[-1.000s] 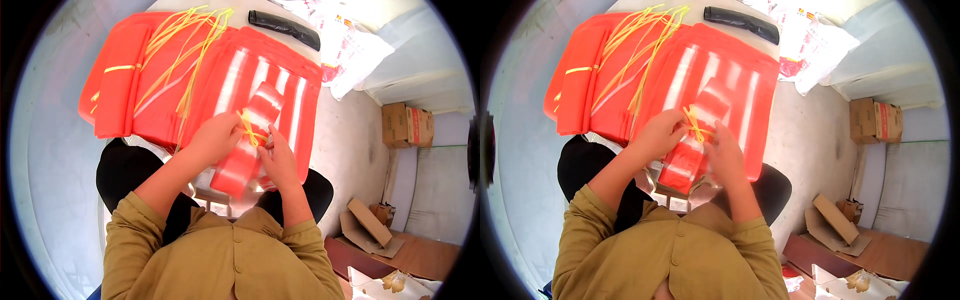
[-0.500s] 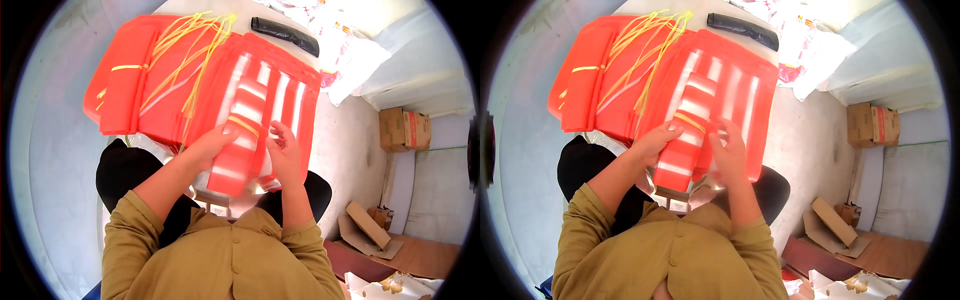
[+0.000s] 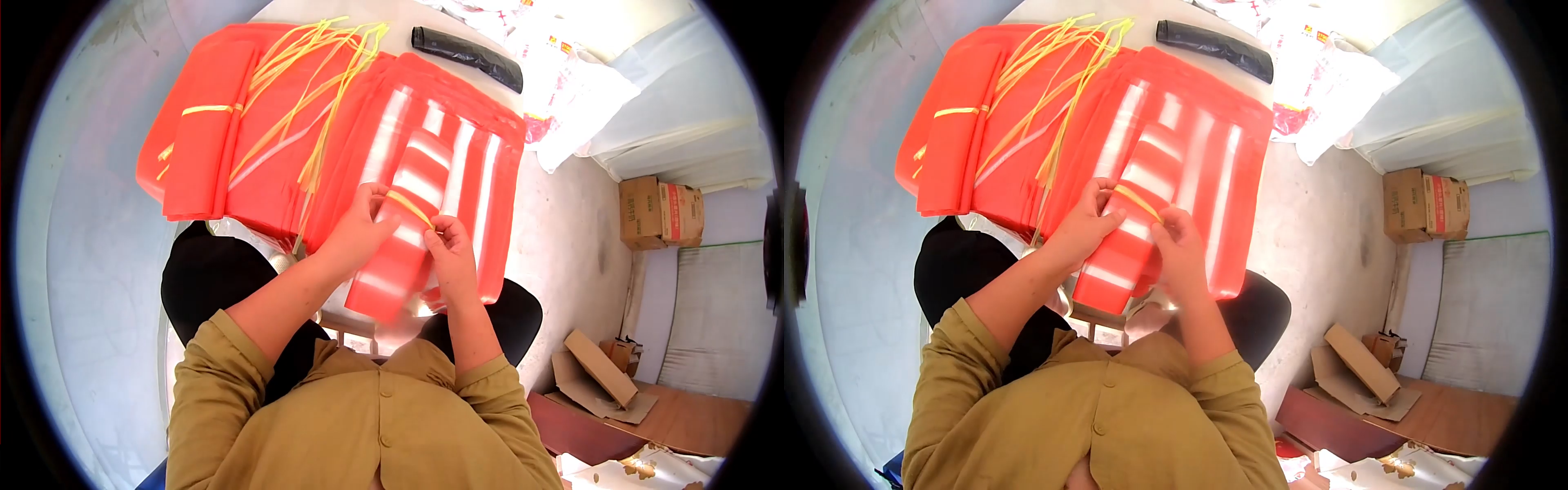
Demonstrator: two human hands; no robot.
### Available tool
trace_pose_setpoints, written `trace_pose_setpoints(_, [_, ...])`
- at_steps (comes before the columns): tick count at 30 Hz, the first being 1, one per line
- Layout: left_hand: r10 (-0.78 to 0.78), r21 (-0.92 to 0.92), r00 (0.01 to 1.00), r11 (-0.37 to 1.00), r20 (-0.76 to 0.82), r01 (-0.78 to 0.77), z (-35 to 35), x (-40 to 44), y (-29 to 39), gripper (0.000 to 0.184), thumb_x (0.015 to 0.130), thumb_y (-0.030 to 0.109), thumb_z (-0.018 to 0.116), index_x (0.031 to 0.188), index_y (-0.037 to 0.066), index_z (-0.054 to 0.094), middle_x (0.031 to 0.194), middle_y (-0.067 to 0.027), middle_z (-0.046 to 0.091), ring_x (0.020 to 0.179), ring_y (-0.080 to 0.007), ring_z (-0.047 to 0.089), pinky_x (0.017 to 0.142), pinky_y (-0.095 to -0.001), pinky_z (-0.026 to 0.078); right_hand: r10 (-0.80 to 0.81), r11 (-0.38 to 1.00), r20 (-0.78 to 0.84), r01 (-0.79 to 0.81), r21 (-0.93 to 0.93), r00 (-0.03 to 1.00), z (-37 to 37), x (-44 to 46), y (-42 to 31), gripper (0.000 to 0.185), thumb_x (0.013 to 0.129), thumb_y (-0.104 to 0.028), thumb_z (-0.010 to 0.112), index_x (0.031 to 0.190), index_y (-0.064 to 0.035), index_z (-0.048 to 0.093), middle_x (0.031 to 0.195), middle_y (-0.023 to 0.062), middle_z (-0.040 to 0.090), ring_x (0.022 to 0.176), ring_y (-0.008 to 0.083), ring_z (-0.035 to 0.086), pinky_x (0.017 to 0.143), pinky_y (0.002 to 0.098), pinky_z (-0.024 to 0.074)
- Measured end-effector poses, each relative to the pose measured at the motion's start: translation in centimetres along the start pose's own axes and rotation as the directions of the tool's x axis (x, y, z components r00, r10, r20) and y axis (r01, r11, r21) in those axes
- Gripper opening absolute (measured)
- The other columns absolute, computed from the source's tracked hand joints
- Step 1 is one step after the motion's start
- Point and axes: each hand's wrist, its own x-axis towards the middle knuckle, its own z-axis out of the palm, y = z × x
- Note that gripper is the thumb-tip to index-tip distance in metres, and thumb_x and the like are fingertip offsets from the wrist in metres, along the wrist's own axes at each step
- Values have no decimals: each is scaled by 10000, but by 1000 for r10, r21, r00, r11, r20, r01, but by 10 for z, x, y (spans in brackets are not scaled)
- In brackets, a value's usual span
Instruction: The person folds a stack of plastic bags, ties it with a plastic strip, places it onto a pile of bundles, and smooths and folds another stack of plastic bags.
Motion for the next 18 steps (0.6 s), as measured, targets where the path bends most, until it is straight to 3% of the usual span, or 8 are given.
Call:
trace_pose_setpoints(3, [-26,116,1000,993,3,25,-1,7,-6,399,1020,75,653,1357,58,439,1296,-123,591,1180,-184,592,973,-337,538,19,1000,-10,-19,9,1000,-5,0,1,218,1032,-77,657,1247,-48,629,1092,-14,617,975,79,570,893,231,481])
trace_pose_setpoints(11, [-109,95,994,990,29,106,9,3,5,422,1010,51,660,1356,79,421,1242,-129,621,1075,-176,643,871,-325,575,108,992,-16,-106,72,994,-3,0,-19,293,1048,-67,613,1339,-63,574,1093,16,640,991,91,594,897,247,492])
trace_pose_setpoints(18, [-125,52,989,991,78,121,9,5,0,460,1005,27,654,1381,75,394,1267,-157,627,1069,-182,664,851,-329,587,26,1000,-81,-25,12,996,-18,22,-1,355,1060,-109,619,1402,-63,533,1091,38,663,1004,120,627,929,280,507])
